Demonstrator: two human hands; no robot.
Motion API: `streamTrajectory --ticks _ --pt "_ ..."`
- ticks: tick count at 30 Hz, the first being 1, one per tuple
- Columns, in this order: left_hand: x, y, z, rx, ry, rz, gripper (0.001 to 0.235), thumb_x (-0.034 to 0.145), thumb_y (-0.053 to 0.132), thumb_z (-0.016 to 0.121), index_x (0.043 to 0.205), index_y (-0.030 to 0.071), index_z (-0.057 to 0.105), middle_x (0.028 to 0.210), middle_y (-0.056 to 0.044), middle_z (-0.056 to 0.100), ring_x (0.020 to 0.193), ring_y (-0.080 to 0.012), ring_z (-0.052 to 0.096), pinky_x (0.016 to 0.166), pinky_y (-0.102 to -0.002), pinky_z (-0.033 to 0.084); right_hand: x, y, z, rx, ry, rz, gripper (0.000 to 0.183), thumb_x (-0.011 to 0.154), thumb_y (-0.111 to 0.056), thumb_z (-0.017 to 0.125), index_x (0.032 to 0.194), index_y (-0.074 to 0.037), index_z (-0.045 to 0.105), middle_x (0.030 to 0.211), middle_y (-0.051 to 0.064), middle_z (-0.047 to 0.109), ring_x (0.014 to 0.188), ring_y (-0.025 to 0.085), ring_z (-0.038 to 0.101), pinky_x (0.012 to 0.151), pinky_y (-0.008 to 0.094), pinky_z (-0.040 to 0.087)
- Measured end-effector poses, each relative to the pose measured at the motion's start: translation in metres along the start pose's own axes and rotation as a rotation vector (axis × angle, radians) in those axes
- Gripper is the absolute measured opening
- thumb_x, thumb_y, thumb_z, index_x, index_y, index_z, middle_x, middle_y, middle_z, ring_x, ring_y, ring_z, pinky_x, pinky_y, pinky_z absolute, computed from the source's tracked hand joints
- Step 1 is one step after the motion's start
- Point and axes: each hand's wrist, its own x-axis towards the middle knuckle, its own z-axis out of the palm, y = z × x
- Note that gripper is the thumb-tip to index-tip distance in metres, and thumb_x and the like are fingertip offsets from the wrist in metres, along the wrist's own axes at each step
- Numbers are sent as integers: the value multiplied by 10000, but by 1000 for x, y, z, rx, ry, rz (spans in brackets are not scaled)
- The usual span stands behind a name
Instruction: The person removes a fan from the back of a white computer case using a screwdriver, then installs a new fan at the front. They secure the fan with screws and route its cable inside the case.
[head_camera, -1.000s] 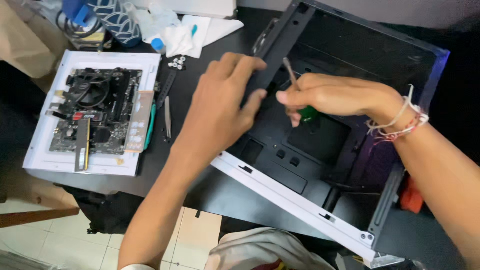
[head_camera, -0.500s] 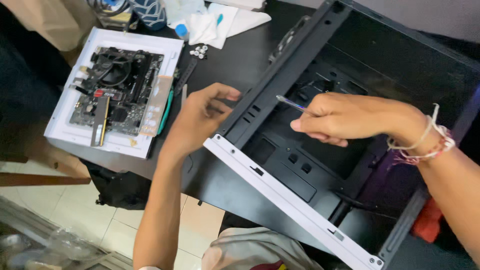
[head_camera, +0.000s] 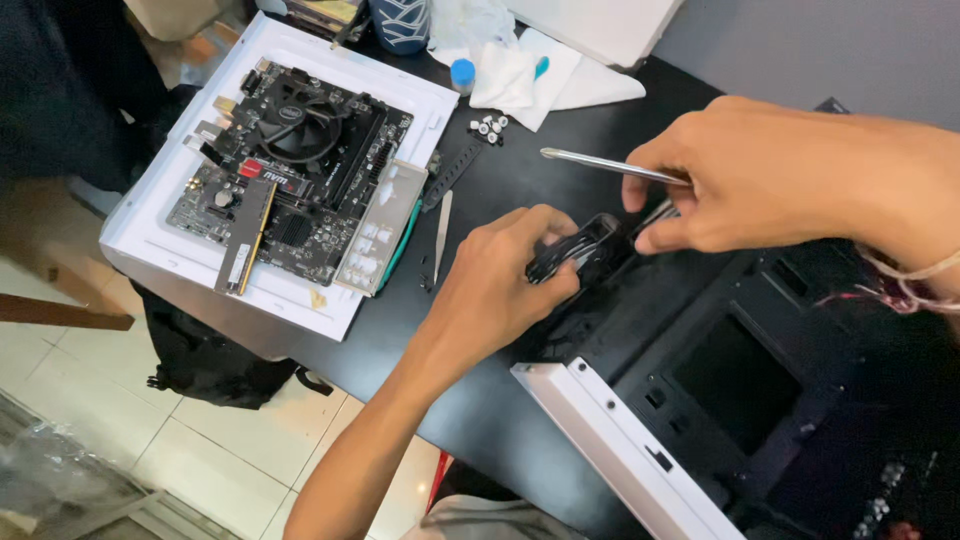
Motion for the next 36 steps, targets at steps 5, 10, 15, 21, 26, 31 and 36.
streamTrajectory --ticks 5,10,15,21,26,31,36 --pt "12 -28 -17 18 201 169 195 932 159 670 1126 134 675 1022 -31 694 930 -235 670 825 -366 488 36 -27 -21 -30 -55 -68 722 804 -497 908 1461 -475 610 1104 -45 751 911 223 724 843 373 538" --pt "12 -42 -30 55 398 251 201 935 48 669 1131 82 694 1103 -33 737 1021 -239 691 914 -365 531 71 -32 -17 30 22 -221 797 877 -493 813 1603 -436 488 1121 10 757 727 273 726 779 437 554" --pt "7 -38 -41 166 447 267 203 1003 51 694 1203 73 672 1160 -54 745 945 -285 639 886 -381 519 93 -30 -8 83 113 -450 403 981 -542 680 1283 -276 699 724 48 730 568 239 595 660 390 468" --pt "8 -36 -30 465 592 692 133 1080 75 632 980 68 718 1042 -66 733 815 -263 602 762 -384 473 91 -28 -17 5 175 -252 443 1029 -520 650 1361 -228 678 576 149 735 531 294 645 603 425 463" --pt "4 -77 61 621 66 654 300 951 -14 679 1239 67 679 1336 -116 655 868 -278 645 578 -365 496 110 -3 -10 -115 242 -272 637 1081 -625 596 782 -64 556 586 137 612 625 310 574 667 433 406" --pt "20 -112 106 747 -76 549 521 984 155 628 1501 90 603 1222 -61 711 956 -284 700 632 -387 552 101 -10 -19 -86 134 -159 689 1069 -636 590 752 -25 564 622 147 600 641 292 543 649 430 408" --pt "20 -121 92 693 -136 524 259 916 166 701 1169 209 733 1037 -62 761 918 -325 749 642 -446 571 108 -8 -17 -151 116 -206 687 1016 -649 636 706 -38 586 611 144 616 613 304 529 665 406 405"
